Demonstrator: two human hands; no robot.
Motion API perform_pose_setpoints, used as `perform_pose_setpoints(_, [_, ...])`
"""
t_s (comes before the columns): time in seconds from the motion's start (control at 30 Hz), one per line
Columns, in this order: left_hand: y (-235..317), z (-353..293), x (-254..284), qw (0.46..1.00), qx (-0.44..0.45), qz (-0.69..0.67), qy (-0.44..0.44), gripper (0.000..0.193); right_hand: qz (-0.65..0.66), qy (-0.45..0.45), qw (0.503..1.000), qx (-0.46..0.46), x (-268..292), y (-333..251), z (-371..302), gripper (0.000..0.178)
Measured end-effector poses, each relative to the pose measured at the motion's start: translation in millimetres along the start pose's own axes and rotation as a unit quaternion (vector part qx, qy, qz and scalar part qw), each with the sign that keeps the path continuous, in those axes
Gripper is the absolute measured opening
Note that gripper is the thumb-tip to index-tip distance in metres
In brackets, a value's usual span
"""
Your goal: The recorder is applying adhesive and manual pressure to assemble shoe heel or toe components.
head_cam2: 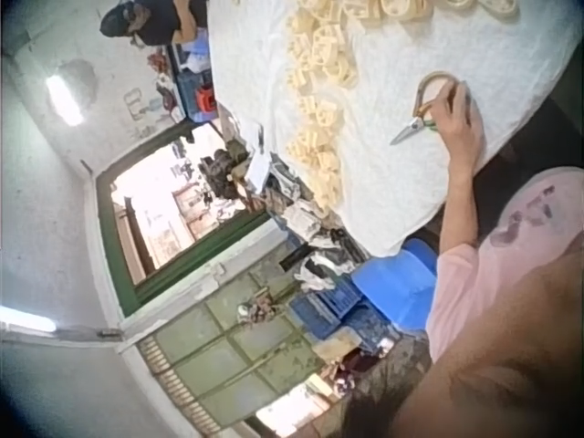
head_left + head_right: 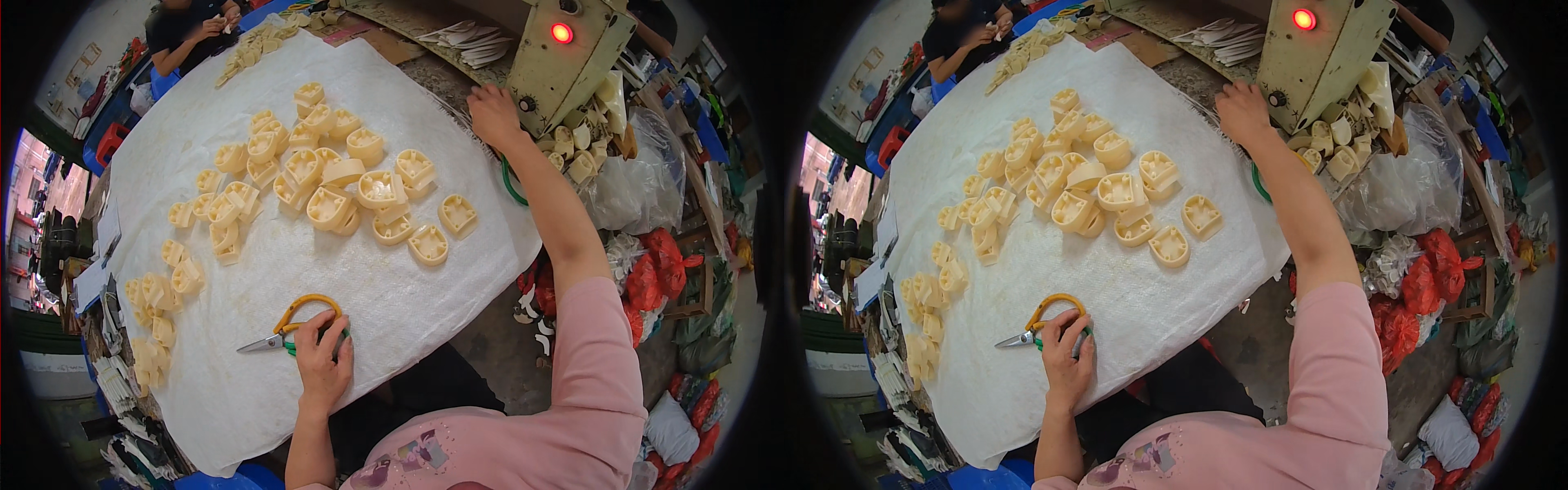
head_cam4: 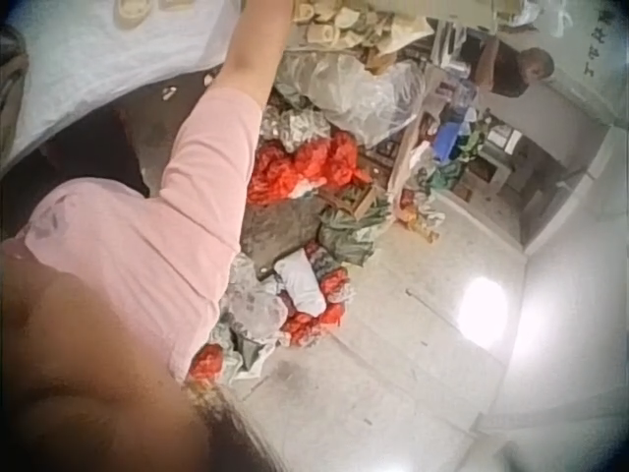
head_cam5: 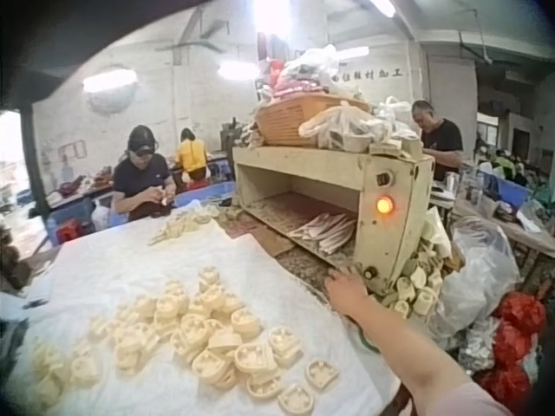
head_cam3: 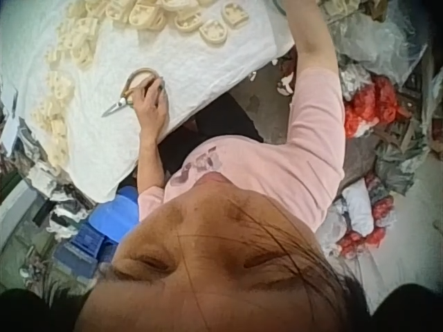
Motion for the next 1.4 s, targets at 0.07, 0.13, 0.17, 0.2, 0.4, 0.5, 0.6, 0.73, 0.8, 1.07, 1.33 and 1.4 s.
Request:
perform_pose_setpoints(0.07, [6, 2, 10, 1.000, 0.006, -0.009, -0.006, 0.036, 0.028, 0.061, 0.998, -0.020, 18, -6, -11, 0.035])
perform_pose_setpoints(0.13, [23, 8, 27, 0.997, -0.029, 0.069, 0.023, 0.040, 0.228, 0.086, 0.970, 0.015, 35, -18, -33, 0.041])
perform_pose_setpoints(0.17, [25, 16, 32, 0.997, -0.026, 0.070, 0.023, 0.040, 0.292, 0.066, 0.953, 0.040, 40, -28, -50, 0.044])
perform_pose_setpoints(0.2, [27, 27, 36, 0.998, -0.015, 0.063, 0.025, 0.046, 0.352, 0.045, 0.933, 0.063, 43, -39, -70, 0.046])
perform_pose_setpoints(0.4, [27, 118, 37, 0.996, -0.013, 0.087, 0.033, 0.080, 0.339, -0.064, 0.934, 0.092, 43, -95, -145, 0.047])
perform_pose_setpoints(0.5, [8, 151, 24, 0.990, 0.017, 0.136, 0.033, 0.089, 0.386, -0.052, 0.918, 0.069, 43, -99, -150, 0.045])
perform_pose_setpoints(0.6, [2, 165, 10, 0.982, 0.044, 0.186, -0.008, 0.093, 0.386, -0.031, 0.920, 0.056, 44, -99, -150, 0.042])
perform_pose_setpoints(0.73, [1, 166, 3, 0.992, 0.029, 0.123, -0.016, 0.094, 0.386, -0.013, 0.920, 0.070, 44, -94, -150, 0.039])
perform_pose_setpoints(0.8, [4, 165, 3, 0.992, 0.009, 0.123, 0.001, 0.094, 0.390, -0.010, 0.919, 0.058, 45, -86, -146, 0.036])
perform_pose_setpoints(1.07, [7, 180, 10, 0.973, 0.119, 0.176, -0.085, 0.095, 0.679, 0.109, 0.723, -0.059, 34, -68, -105, 0.038])
perform_pose_setpoints(1.33, [-12, 172, 9, 0.995, 0.057, 0.085, -0.020, 0.086, 0.529, -0.047, 0.839, 0.119, 38, -135, -84, 0.072])
perform_pose_setpoints(1.4, [-13, 172, 11, 0.997, 0.052, 0.062, -0.017, 0.085, 0.501, -0.004, 0.860, 0.095, 37, -133, -84, 0.072])
Point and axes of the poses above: each hand's wrist, its own z-axis towards the middle knuckle, its own x-axis out of the back of the hand, y = z × x, the point moved 9 cm from there along z, towards the middle knuckle, and after that the axes turned 12 degrees about -y, right-handed, at the moved point
